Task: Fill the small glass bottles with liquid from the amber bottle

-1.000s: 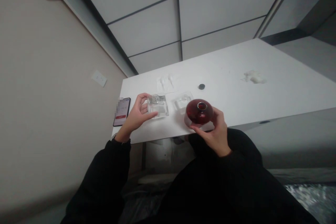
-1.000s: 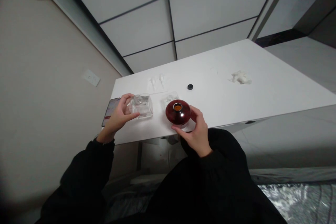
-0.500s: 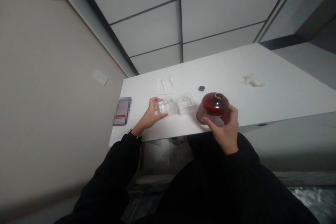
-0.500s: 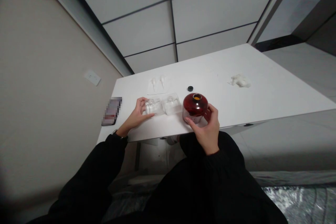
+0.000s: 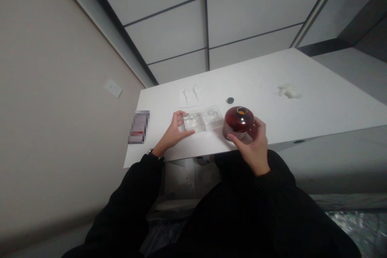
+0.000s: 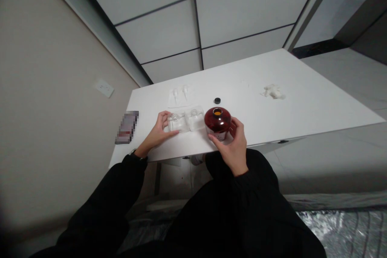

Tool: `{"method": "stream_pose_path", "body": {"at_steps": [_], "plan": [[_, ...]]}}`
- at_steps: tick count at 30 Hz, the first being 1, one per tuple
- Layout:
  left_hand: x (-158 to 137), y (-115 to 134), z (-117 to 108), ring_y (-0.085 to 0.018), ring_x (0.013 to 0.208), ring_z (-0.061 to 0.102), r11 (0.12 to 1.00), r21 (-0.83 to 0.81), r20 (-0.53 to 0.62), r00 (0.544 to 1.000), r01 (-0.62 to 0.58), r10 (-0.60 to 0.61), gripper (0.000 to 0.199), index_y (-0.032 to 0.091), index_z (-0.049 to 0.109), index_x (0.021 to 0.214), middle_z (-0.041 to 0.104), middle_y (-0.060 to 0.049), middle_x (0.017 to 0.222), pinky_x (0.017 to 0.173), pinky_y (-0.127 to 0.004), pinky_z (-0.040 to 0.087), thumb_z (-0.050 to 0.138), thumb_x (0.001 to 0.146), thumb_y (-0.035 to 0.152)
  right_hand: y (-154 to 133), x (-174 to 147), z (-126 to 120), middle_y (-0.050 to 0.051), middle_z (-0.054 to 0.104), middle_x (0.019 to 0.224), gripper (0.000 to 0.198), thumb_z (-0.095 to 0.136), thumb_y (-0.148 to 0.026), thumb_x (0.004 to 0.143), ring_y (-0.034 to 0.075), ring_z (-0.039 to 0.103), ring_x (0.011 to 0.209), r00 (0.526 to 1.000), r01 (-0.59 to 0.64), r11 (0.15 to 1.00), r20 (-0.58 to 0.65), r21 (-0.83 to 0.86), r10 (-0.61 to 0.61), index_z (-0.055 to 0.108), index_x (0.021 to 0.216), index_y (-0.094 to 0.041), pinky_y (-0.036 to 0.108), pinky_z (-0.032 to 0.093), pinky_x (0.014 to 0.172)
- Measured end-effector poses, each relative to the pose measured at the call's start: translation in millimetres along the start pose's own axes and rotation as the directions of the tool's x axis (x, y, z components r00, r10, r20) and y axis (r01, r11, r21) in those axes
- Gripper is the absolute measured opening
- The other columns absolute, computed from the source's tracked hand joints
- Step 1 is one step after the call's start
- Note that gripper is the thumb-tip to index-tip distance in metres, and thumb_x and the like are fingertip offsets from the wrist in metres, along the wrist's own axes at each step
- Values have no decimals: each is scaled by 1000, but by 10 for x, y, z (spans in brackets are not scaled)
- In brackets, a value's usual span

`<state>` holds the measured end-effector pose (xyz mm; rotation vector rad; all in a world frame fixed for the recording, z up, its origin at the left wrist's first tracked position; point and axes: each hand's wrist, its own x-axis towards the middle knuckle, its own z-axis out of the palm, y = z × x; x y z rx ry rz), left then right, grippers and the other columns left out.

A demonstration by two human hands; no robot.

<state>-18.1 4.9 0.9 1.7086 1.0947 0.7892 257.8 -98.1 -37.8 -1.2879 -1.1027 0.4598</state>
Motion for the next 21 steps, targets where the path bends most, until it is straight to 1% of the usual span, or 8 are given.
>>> {"method": "stream_pose_path", "body": {"at_steps": [3,6,8,11,15,18,21], "plan": [[-33,36,-19,-29,137,61,1000,16,-56,998,-22,23,75,25,42,128,52,-13,146,119,-51,48,90,72,39,-21,-17,2,14,65,135,81,93,-46,73,31,72,116,1000,0,1000,23,-1,1,52,140,-25,55,63,100],[-94,115,-120,-30,135,63,1000,28,-86,996,-15,17,74,24,47,129,56,-14,145,119,-54,49,90,71,40,-46,-48,18,14,66,133,81,93,-48,73,31,73,114,997,18,1000,76,10,-19,53,139,-25,53,65,98],[-144,195,-222,-31,134,64,999,45,-77,997,-13,17,76,24,49,132,59,-14,144,118,-56,50,91,71,41,-60,-77,38,15,66,136,84,93,-48,73,32,73,118,991,50,998,121,30,-54,50,141,-26,53,65,100],[-220,364,-375,-33,137,62,995,88,-72,996,-47,53,78,24,52,137,61,-14,145,116,-56,52,92,72,41,-68,-121,78,16,64,140,87,93,-47,75,32,72,123,978,90,995,183,45,-97,45,145,-26,52,64,104],[-277,645,-493,-33,138,62,984,161,-38,995,-79,87,77,27,55,141,62,-13,145,112,-52,57,92,74,41,-63,-158,127,16,66,138,83,91,-49,77,33,73,123,965,104,994,239,36,-110,47,143,-26,54,63,105],[-272,799,-508,-33,134,64,980,178,-18,995,-91,95,78,28,55,140,63,-12,143,108,-50,59,93,73,42,-67,-172,144,15,66,138,83,92,-48,77,32,73,123,962,122,992,242,45,-129,47,143,-27,55,63,105],[-244,813,-470,-31,134,63,978,178,-20,993,-112,117,73,28,54,135,62,-11,141,112,-51,56,92,74,41,-89,-181,122,14,65,137,82,92,-47,77,32,72,123,969,131,990,205,58,-141,48,144,-27,55,63,106]]}}
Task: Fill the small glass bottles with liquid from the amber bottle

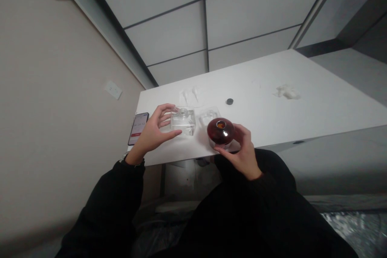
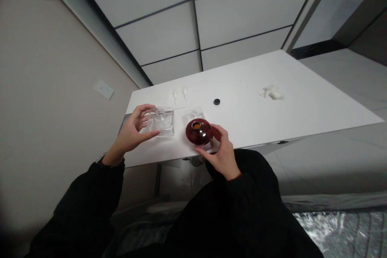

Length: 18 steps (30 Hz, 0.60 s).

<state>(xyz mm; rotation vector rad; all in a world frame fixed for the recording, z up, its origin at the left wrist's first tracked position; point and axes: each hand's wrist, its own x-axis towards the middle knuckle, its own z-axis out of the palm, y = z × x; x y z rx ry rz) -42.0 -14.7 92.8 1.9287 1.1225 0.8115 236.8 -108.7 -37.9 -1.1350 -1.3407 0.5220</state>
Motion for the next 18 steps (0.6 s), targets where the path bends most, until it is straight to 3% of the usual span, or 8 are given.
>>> {"method": "stream_pose_path", "body": {"at_steps": [3,7,12,18], "plan": [[16,-106,108,-30,137,60,1000,-13,-23,1000,-16,16,67,26,53,129,60,-10,139,117,-52,52,90,75,40,-28,27,-93,13,64,137,82,91,-47,78,34,71,122,996,17,999,-91,-41,-21,49,146,-27,57,64,103],[40,-316,304,-29,131,65,993,-94,4,998,70,-70,64,24,49,123,58,-11,138,113,-51,54,89,75,37,-52,224,-337,13,63,139,80,89,-45,80,36,68,124,980,81,977,-164,-199,-115,52,149,-29,60,63,101],[97,-528,506,-30,126,68,963,-222,60,988,153,-143,65,25,45,121,53,-12,142,109,-53,57,89,74,35,-58,667,-628,14,67,139,74,86,-43,85,37,67,127,957,267,856,19,-443,-289,54,150,-29,63,57,109],[127,-694,552,-33,136,63,953,-268,109,987,141,-115,77,27,40,122,46,-16,148,116,-58,50,94,68,39,-87,1061,-746,15,66,144,71,80,-40,91,38,69,126,919,394,705,270,-590,-287,51,154,-29,56,63,99]]}}
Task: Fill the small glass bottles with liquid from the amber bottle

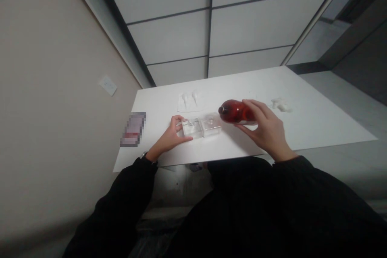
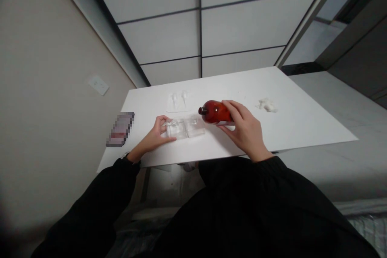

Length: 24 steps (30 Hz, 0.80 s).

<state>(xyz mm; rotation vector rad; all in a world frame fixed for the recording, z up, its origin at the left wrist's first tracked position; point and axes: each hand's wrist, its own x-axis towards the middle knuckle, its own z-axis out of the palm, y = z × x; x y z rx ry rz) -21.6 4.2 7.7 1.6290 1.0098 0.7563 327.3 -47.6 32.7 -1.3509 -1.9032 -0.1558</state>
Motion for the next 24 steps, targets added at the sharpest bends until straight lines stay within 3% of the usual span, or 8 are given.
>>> {"method": "stream_pose_path", "body": {"at_steps": [3,6,9,11,16,24], "plan": [[140,-74,-139,-33,141,59,996,-21,-41,996,-82,81,83,28,40,127,52,-17,146,121,-59,44,93,69,54,25,117,-29,15,65,147,67,75,-33,94,38,67,129,992,94,995,84,-42,-90,50,156,-29,56,64,96],[408,-180,-306,-28,128,68,986,-31,-258,954,-166,153,66,27,43,128,61,-14,133,118,-55,46,68,88,72,44,208,-52,16,65,147,64,72,-27,96,39,65,132,973,190,980,142,-61,-180,50,156,-28,60,62,100],[650,-291,-398,-20,104,74,984,26,-505,847,-176,165,50,24,48,119,65,-8,117,107,-46,54,53,98,69,66,275,-67,15,65,147,59,69,-24,97,40,64,134,961,239,969,157,-56,-227,52,154,-28,67,55,109],[722,-339,-407,-18,92,73,985,88,-597,783,-151,173,40,22,51,115,65,-6,107,97,-39,56,52,101,60,74,306,-74,14,64,149,59,69,-23,98,40,62,136,958,243,969,168,-46,-232,52,153,-30,72,50,114],[675,-323,-363,-16,84,71,973,200,-601,770,-113,213,23,21,56,116,67,-3,102,88,-34,54,52,103,40,50,359,-85,11,64,149,56,66,-20,98,39,60,138,952,249,968,194,-32,-239,53,152,-32,72,48,114],[669,-289,-350,-17,80,70,968,232,-604,765,-99,223,21,22,57,112,68,-3,99,81,-33,54,50,105,40,14,421,-135,14,63,151,63,63,-13,99,38,60,139,920,354,925,228,-135,-319,47,157,-30,71,49,115]]}}
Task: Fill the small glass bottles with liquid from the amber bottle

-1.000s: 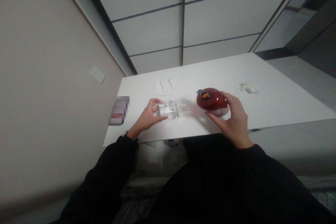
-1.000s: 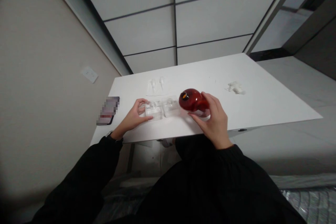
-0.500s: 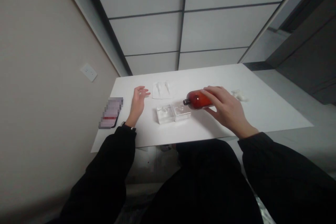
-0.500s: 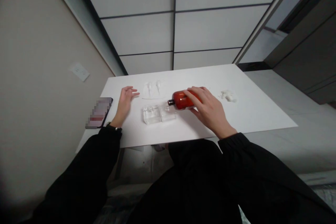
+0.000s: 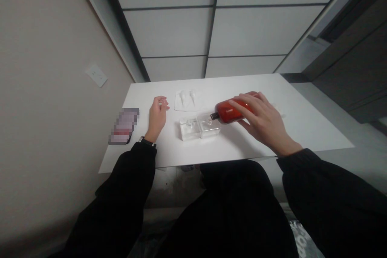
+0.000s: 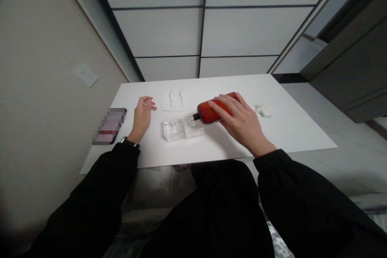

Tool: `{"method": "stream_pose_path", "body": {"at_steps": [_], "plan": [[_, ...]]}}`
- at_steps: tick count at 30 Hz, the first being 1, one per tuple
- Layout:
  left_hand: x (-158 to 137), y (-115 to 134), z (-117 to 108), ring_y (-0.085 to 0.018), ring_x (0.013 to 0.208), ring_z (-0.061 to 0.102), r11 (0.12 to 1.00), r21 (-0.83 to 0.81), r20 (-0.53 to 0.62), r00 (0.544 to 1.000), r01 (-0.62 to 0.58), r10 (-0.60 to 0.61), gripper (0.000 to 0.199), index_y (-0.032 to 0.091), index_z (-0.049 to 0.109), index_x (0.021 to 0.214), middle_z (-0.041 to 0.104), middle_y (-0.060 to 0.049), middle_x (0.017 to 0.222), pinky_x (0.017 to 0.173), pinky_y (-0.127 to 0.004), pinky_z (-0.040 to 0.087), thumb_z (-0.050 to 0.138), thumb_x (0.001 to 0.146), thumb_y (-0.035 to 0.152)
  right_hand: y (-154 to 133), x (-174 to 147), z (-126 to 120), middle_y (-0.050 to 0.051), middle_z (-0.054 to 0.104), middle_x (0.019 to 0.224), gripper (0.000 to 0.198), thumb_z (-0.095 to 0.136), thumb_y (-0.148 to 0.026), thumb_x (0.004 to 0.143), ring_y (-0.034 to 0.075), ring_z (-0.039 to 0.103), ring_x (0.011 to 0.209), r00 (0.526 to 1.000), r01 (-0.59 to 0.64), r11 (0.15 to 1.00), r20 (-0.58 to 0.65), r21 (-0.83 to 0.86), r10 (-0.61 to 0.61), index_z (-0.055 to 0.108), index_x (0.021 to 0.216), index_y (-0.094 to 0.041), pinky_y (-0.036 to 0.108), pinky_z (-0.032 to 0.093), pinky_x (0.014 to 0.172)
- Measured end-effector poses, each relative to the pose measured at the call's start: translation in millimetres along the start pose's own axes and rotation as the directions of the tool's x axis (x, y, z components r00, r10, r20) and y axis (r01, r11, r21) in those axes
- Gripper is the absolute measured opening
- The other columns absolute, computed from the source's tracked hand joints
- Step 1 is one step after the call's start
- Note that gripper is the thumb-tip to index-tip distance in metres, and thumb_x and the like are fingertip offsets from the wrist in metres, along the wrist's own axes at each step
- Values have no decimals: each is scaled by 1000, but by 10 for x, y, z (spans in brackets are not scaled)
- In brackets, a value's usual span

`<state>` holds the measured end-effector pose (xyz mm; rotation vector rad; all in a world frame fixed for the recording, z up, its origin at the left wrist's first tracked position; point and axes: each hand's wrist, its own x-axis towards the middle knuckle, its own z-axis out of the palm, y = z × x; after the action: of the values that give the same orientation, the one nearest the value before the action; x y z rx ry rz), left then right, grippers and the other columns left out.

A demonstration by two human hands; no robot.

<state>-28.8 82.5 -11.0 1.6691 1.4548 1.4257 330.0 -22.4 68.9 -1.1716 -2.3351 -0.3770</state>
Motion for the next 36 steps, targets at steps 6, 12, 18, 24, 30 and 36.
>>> {"method": "stream_pose_path", "body": {"at_steps": [6,12,18,24,30,36], "plan": [[3,-23,7,-16,78,71,1000,14,-11,1000,-12,12,18,23,59,109,70,-3,97,77,-32,54,51,105,38,-3,45,-63,15,64,150,68,60,-10,100,36,62,139,996,84,988,-6,-129,-86,41,161,-30,71,44,120],[2,-18,9,-17,79,71,1000,24,-10,1000,-2,2,17,23,60,108,71,-3,97,79,-33,54,50,105,37,-12,70,-93,14,62,153,72,60,-5,98,35,60,142,995,97,986,13,-136,-96,39,163,-29,73,40,123],[-3,-7,11,-17,79,71,999,47,-7,1000,-11,12,18,23,61,108,71,-3,95,78,-34,53,49,106,37,-9,112,-127,14,63,152,68,58,-1,96,35,59,143,993,119,985,17,-123,-118,47,159,-26,71,40,123],[5,-26,22,-17,78,71,999,45,-7,1000,-8,8,17,23,61,106,71,-3,95,77,-34,53,49,107,36,-7,141,-161,16,64,151,69,58,0,95,36,61,141,988,153,978,29,-140,-151,47,159,-24,73,39,123],[8,-21,32,-17,78,71,999,34,-9,1000,1,-1,17,24,61,105,71,-3,95,76,-33,54,50,107,37,5,151,-165,12,64,152,70,60,-2,95,35,61,141,991,136,985,15,-111,-135,48,158,-30,73,38,124],[13,-22,35,-17,77,71,999,36,-6,1000,4,-4,18,23,62,103,72,-4,96,74,-33,54,49,107,36,-2,175,-190,14,64,151,66,59,-2,96,35,62,140,987,160,975,41,-152,-155,49,157,-27,70,39,124]]}}
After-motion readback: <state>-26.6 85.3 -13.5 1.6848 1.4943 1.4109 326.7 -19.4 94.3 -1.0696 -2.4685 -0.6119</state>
